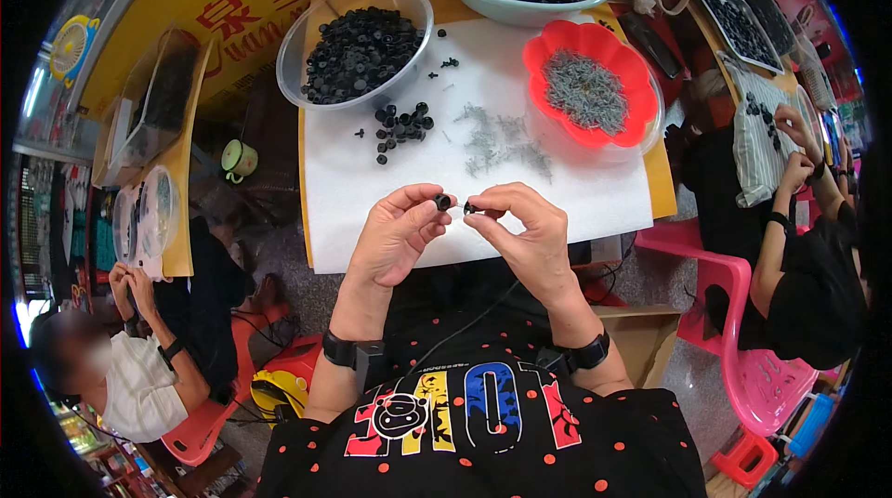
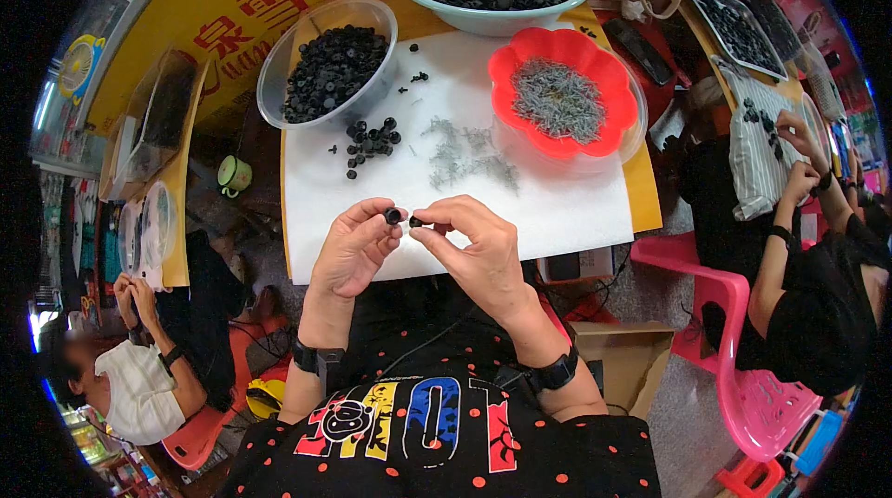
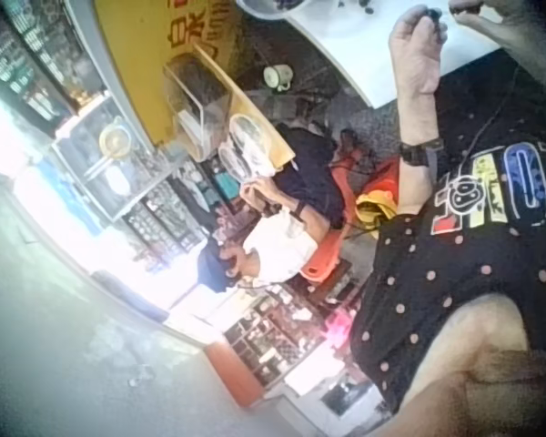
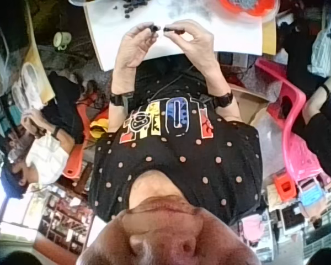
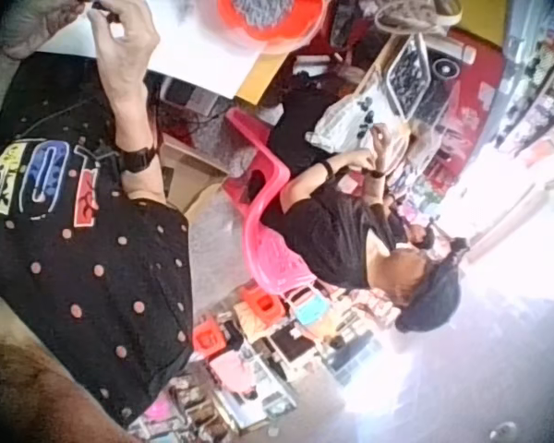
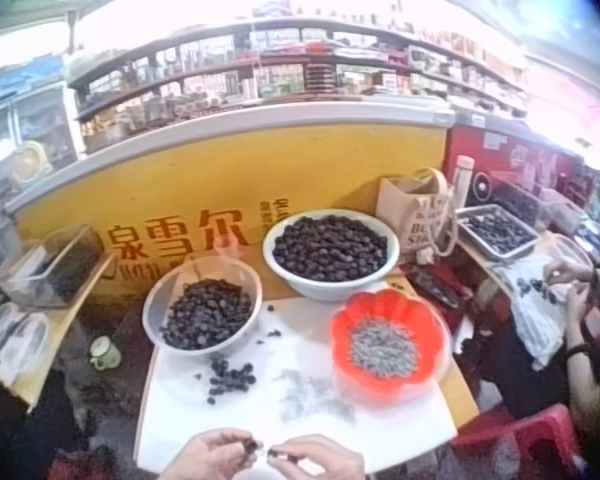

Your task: Manual assembly of small black plastic housings by inserting white internal components into them.

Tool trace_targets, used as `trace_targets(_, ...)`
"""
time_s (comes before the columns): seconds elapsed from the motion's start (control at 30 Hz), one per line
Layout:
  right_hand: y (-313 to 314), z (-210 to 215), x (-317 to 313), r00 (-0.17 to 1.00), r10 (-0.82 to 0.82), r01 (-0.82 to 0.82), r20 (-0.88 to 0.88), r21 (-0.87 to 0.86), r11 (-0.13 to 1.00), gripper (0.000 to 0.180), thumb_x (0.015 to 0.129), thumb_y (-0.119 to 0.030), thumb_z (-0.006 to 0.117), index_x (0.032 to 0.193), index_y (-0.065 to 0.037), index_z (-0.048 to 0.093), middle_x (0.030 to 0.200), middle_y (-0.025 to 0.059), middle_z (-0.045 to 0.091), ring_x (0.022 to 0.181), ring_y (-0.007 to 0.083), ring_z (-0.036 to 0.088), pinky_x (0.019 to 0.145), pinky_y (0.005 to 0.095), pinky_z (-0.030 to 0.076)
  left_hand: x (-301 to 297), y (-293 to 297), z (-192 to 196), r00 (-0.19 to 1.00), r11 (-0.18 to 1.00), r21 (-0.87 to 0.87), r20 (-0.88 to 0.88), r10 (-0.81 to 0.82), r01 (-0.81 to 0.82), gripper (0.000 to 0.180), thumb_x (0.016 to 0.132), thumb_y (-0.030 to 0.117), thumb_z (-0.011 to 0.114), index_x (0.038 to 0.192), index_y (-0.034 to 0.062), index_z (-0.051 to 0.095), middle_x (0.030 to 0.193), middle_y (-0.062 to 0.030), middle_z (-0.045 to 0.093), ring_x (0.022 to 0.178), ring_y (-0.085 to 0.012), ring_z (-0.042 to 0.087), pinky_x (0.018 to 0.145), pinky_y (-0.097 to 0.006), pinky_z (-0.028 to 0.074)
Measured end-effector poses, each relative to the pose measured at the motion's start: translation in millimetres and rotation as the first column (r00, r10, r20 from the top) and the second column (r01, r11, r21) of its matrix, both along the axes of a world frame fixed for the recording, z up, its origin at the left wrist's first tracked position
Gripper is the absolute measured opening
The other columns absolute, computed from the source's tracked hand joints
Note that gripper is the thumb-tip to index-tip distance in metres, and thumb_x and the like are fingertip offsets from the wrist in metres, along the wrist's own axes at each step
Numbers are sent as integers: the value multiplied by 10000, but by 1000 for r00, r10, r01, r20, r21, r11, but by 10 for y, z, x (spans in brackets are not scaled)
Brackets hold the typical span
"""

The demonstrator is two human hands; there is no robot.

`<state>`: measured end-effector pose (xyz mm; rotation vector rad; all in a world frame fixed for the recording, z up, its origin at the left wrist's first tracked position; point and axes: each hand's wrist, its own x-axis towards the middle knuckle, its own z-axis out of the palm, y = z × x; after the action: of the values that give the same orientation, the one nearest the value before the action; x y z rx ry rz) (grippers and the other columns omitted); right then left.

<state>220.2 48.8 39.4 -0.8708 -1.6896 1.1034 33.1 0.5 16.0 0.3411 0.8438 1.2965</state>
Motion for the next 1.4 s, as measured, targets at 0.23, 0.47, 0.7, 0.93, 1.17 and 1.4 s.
trace_targets(0.23, 5, 2, -3, 1000, 16, -16, -3, 19, 1000, 177, 746, -12, 738, 918, -6, 696, 873, 89, 684, 734, 144, 629, 639, 248, 498, 27, 0, -47, 999, 1000, 22, -43, -1, 2, 176, 872, 42, 632, 1045, 9, 632, 969, -103, 678, 809, -164, 650, 730, -269, 531)
trace_targets(0.47, -2, -36, -8, 1000, 22, -22, 7, 38, 999, 176, 746, -20, 742, 915, -2, 695, 863, 90, 688, 710, 142, 631, 630, 247, 505, 52, -19, -70, 999, 1000, -1, -42, -7, 7, 175, 873, 64, 641, 1037, 3, 645, 957, -88, 679, 816, -155, 642, 757, -272, 529)
trace_targets(0.7, -10, 5, -8, 1000, 3, -3, 25, 27, 1000, 179, 744, -24, 746, 913, 2, 694, 856, 94, 687, 708, 143, 635, 623, 249, 505, 65, -21, -58, 1000, 997, -73, -26, 17, -19, 182, 894, 99, 624, 1047, 4, 649, 924, -75, 680, 810, -142, 628, 773, -268, 528)
trace_targets(0.93, -16, -35, -24, 999, 9, -10, 31, 22, 1000, 175, 743, -32, 748, 906, 3, 695, 846, 91, 685, 702, 144, 631, 616, 251, 499, 71, -34, -60, 1000, 998, -61, -31, 7, -9, 169, 883, 88, 637, 1025, 0, 659, 921, -80, 679, 816, -147, 630, 783, -275, 526)
trace_targets(1.17, -21, -52, -26, 999, 16, -16, 47, 5, 1000, 173, 747, -39, 745, 906, 5, 693, 845, 91, 685, 696, 144, 632, 614, 250, 498, 88, -34, -65, 998, 1000, -18, -63, -5, 4, 178, 869, 64, 648, 1032, -8, 663, 941, -90, 681, 848, -153, 637, 811, -291, 524)
trace_targets(1.4, -24, -52, -40, 998, 19, -19, 63, 8, 1000, 164, 754, -41, 738, 905, 1, 692, 848, 90, 686, 703, 145, 639, 613, 249, 504, 87, -35, -74, 996, 1000, 14, -86, 7, -5, 186, 869, 59, 647, 1041, -11, 664, 962, -100, 681, 858, -158, 641, 830, -303, 523)
